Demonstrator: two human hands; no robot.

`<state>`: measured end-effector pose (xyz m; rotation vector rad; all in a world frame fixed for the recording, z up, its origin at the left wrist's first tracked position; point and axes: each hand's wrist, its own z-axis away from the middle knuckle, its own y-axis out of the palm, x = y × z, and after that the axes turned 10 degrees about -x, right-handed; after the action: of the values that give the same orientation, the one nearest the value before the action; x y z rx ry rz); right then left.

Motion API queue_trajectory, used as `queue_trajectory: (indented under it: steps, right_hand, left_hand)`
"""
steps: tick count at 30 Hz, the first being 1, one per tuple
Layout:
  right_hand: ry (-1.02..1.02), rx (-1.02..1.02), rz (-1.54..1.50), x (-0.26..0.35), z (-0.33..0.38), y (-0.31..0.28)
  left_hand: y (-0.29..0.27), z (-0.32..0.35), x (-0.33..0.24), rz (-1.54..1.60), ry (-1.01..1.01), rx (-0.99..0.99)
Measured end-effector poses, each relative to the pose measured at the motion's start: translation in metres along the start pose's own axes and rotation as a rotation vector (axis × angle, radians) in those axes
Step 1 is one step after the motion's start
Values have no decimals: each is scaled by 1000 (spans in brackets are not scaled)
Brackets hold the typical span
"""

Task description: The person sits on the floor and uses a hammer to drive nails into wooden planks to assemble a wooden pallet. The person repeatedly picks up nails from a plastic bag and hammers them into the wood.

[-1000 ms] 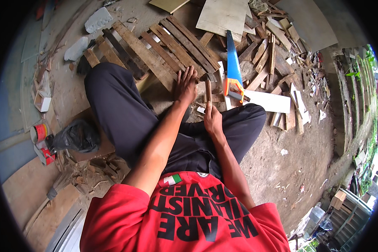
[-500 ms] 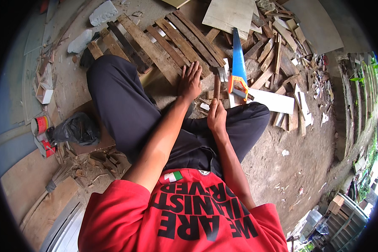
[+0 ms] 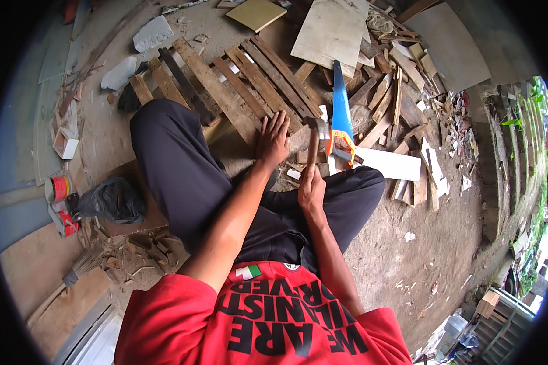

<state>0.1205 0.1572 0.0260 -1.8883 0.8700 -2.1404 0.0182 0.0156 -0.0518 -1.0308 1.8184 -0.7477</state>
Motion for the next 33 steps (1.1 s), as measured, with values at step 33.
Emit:
queue_trajectory:
  steps: [33]
  right_hand:
    - [4, 93, 120, -9, -1, 4]
  left_hand:
    - [-8, -1, -4, 53, 12, -4]
